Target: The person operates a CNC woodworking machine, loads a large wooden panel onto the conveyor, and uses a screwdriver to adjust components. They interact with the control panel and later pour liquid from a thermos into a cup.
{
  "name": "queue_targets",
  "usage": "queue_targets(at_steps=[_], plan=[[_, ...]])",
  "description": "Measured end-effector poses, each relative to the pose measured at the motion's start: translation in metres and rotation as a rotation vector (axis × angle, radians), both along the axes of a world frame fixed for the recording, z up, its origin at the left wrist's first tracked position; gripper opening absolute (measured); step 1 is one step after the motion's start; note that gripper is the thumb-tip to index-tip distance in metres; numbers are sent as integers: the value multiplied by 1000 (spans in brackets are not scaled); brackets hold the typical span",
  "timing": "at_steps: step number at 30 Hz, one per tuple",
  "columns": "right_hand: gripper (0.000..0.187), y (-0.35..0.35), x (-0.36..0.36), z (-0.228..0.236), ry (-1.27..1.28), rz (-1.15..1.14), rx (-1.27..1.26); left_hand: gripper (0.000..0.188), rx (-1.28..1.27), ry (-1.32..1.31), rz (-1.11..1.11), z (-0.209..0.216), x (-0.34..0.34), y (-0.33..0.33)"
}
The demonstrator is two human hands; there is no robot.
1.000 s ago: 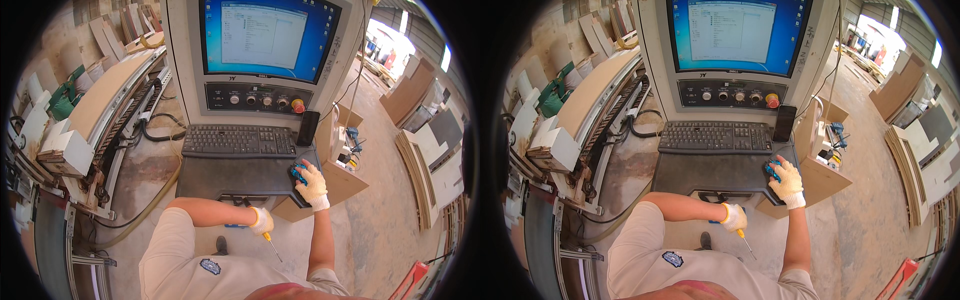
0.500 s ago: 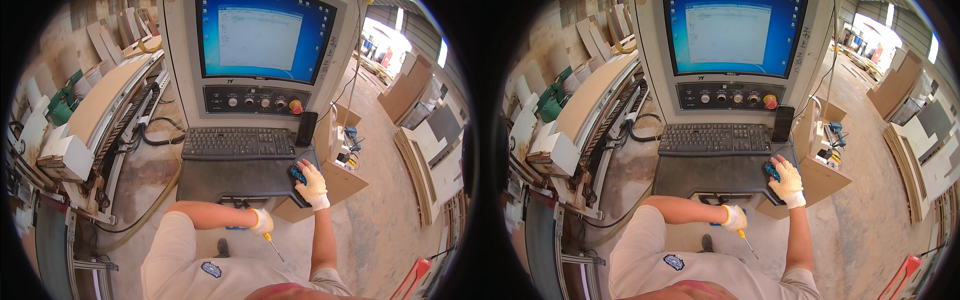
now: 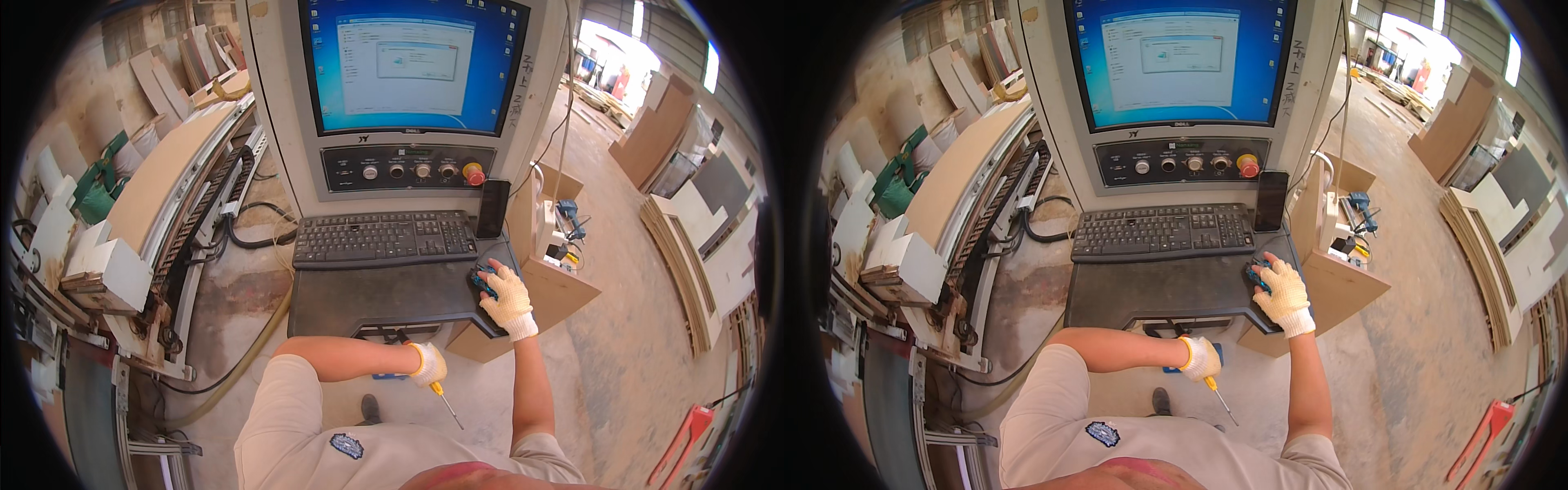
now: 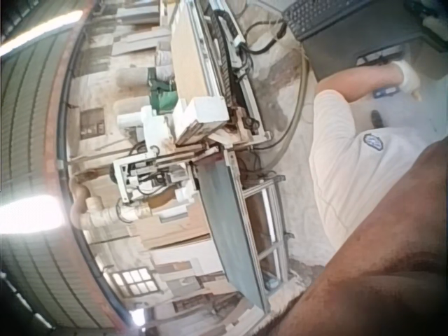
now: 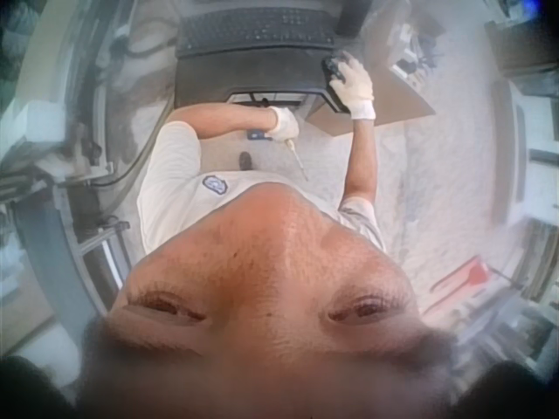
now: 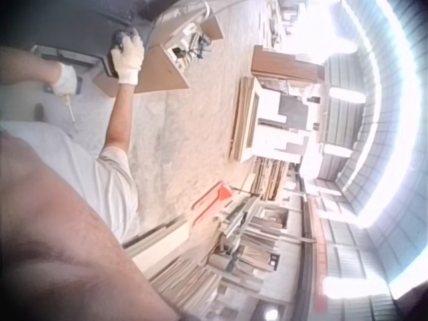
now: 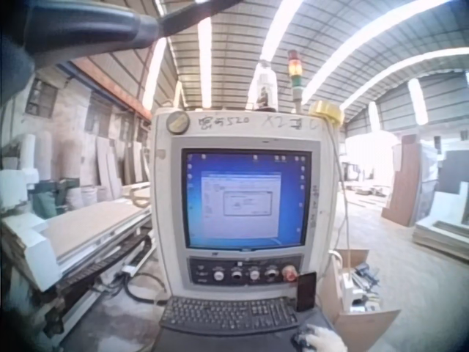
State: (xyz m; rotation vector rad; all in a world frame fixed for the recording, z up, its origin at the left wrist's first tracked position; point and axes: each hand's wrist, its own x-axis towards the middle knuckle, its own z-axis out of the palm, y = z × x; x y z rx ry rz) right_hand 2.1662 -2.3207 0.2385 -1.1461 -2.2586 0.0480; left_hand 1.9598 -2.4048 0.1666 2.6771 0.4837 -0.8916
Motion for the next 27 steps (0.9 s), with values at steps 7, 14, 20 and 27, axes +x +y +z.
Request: queue_targets(at_steps=[7, 14, 20, 27], plan=[[50, -2, -2, 4, 9, -8, -20, 20, -19, -29, 10, 1, 0, 0], [59, -3, -3, 5, 25, -11, -29, 22, -6, -17, 5, 1, 1, -1], [53, -7, 0, 3, 25, -2, -44, 20, -5, -15, 6, 0, -1, -1], [47, -8, -3, 3, 22, -23, -29, 20, 2, -20, -7, 1, -1, -1]])
